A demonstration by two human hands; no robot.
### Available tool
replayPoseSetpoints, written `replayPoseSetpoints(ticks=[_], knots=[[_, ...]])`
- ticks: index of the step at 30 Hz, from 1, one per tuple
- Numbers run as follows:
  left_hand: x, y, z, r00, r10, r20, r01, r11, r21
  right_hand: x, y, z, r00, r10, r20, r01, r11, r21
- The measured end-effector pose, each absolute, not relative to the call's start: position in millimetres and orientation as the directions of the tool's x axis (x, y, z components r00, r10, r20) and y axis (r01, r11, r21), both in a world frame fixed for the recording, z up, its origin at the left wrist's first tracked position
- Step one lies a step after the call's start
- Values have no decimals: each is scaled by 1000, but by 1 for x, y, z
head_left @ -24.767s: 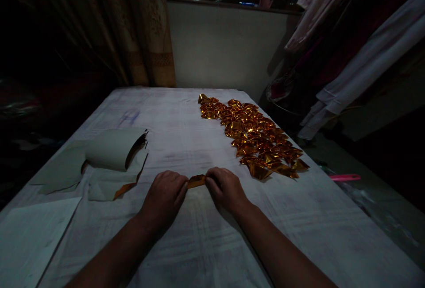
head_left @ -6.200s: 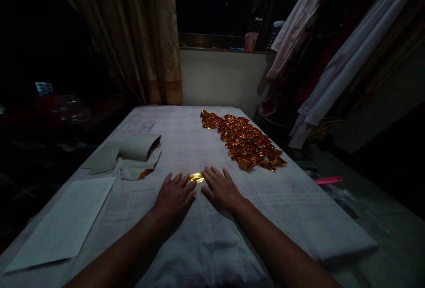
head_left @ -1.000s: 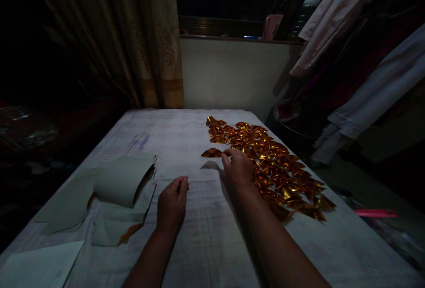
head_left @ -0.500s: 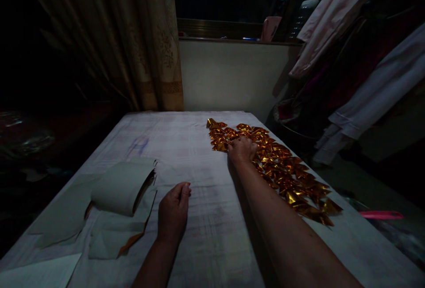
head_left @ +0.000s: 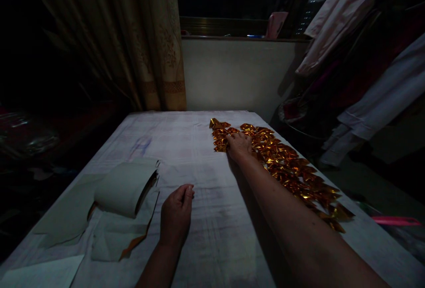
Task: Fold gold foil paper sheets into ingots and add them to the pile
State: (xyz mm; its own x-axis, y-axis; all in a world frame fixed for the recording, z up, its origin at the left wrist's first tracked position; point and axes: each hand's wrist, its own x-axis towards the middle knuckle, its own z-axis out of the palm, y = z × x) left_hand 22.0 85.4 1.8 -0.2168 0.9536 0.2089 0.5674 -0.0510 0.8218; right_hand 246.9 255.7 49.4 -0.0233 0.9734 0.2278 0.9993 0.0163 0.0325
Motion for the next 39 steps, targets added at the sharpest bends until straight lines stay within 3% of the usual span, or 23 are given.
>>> replayPoseSetpoints(ticks=[8, 18, 39], knots=[[23, 85, 5, -218, 954, 206, 565, -49, 824, 255, 262, 43, -92, 977, 192, 995, 80, 66], [22, 85, 5, -215, 954, 207, 577, -47, 816, 253, 255, 41, -139, 957, 255, 990, 126, 66], [22, 85, 4, -210, 954, 213, 576, -56, 815, 252, 258, 40, -57, 956, 287, 996, 36, 77]])
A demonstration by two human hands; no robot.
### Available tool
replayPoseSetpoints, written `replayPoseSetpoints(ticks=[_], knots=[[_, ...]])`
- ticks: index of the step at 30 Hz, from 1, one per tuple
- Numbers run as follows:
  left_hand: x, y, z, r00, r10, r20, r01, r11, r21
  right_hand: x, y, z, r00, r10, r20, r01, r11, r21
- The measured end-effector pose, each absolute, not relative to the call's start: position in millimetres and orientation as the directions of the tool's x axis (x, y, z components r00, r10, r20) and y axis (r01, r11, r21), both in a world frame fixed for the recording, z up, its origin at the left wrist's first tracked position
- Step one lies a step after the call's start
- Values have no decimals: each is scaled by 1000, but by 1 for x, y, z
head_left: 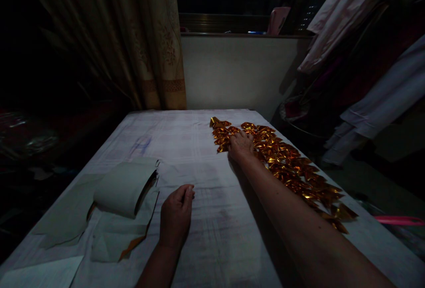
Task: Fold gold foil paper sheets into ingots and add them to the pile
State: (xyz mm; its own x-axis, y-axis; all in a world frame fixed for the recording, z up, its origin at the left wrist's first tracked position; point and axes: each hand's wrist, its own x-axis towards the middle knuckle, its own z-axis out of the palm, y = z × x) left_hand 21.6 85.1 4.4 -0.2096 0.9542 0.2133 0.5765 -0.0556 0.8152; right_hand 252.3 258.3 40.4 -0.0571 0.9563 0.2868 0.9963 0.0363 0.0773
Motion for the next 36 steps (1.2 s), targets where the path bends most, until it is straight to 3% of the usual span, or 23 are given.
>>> replayPoseSetpoints(ticks=[10, 16, 21, 29, 36], knots=[[23, 85, 7, -219, 955, 201, 577, -40, 816, 241, 241, 48, -57, 938, 343, 998, 52, 24], [23, 85, 9, -205, 958, 203, 574, -50, 818, 208, 206, 39, -60, 927, 370, 969, 143, -199], [23, 86, 8, -198, 958, 206, 562, -61, 825, 188, 169, 21, -103, 925, 365, 942, 209, -264], [23, 85, 10, -200, 958, 207, 567, -59, 821, 189, 139, 4, -58, 951, 304, 914, 173, -367], [22, 85, 8, -245, 958, 151, 485, -14, 874, 197, 145, 27, -111, 978, 175, 947, 158, -281]])
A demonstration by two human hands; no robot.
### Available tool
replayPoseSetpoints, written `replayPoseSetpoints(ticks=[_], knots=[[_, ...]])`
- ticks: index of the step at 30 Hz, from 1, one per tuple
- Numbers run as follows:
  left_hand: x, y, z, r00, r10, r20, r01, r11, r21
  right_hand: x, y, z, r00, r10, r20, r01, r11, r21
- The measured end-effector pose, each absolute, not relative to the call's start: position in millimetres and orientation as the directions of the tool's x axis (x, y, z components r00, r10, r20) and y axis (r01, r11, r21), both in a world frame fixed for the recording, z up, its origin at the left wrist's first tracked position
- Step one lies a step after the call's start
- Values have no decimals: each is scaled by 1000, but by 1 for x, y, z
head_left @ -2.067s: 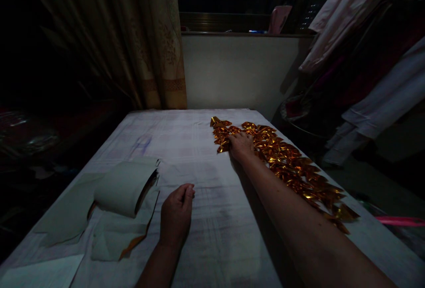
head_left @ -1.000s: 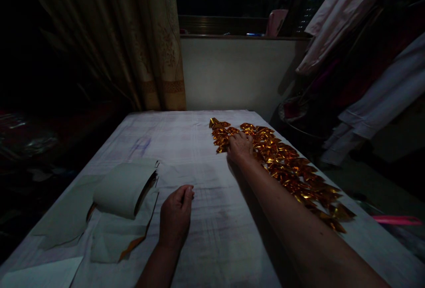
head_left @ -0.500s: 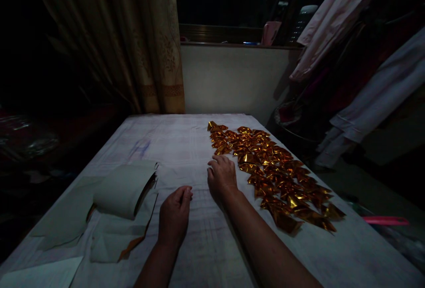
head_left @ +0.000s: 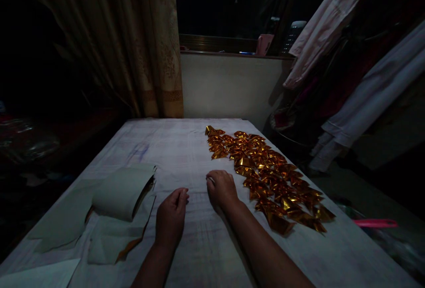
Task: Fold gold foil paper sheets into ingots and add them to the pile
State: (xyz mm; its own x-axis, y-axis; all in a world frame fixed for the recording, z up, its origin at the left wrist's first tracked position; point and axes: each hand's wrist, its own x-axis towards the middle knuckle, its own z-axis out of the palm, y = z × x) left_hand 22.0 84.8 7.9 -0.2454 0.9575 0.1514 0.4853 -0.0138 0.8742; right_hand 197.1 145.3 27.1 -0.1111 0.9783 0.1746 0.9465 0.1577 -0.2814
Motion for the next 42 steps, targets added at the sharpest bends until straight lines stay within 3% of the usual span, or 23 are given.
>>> replayPoseSetpoints(ticks=[7, 12, 18, 24, 42], knots=[[16, 91, 0, -371, 924, 87, 216, -5, 976, 242, 239, 86, -22, 977, 214, 985, 57, -161], [16, 91, -1, -401, 915, 31, 99, 10, 995, 267, 319, 92, 43, 984, 176, 996, -30, -79], [15, 87, -4, -386, 922, -15, 120, 66, 991, 281, 380, 66, 139, 988, 72, 990, -137, -37], [14, 86, -6, -372, 928, -37, 153, 100, 983, 280, 401, 57, 148, 989, 6, 989, -148, -10], [16, 85, 0, -365, 931, -16, 228, 107, 968, 261, 405, 61, 25, 998, 59, 999, -27, 31]])
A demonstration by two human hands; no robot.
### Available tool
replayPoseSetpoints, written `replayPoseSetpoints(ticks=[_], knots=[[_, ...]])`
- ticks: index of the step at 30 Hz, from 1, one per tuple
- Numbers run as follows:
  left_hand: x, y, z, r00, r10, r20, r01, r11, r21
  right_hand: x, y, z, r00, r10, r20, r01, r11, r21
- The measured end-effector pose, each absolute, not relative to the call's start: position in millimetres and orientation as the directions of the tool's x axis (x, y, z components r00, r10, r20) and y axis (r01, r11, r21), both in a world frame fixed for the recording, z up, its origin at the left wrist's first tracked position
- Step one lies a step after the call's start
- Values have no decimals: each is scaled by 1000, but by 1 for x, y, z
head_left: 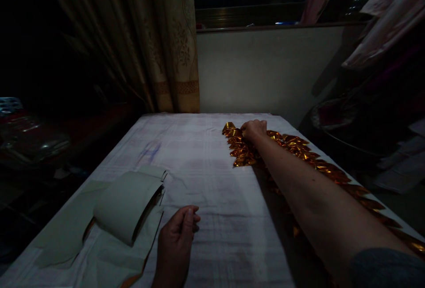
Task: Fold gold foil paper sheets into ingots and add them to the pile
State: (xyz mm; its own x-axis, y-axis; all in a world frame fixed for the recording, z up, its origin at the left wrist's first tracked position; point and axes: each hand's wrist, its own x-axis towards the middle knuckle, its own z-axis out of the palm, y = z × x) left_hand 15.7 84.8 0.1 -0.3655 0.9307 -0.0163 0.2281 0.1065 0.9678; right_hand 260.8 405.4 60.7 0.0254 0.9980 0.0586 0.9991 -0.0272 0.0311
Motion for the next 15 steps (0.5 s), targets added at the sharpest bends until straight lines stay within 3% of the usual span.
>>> replayPoseSetpoints(ticks=[5, 11, 15], knots=[[16, 84, -3, -364, 931, -25, 213, 110, 971, 257, 411, 60, 0, 997, 74, 999, -3, 38], [16, 83, -3, -361, 933, -4, 220, 90, 971, 240, 408, 56, -186, 979, 81, 982, 185, 21], [15, 83, -2, -346, 938, -2, 233, 88, 968, 237, 409, 52, -187, 979, 74, 982, 188, -3]])
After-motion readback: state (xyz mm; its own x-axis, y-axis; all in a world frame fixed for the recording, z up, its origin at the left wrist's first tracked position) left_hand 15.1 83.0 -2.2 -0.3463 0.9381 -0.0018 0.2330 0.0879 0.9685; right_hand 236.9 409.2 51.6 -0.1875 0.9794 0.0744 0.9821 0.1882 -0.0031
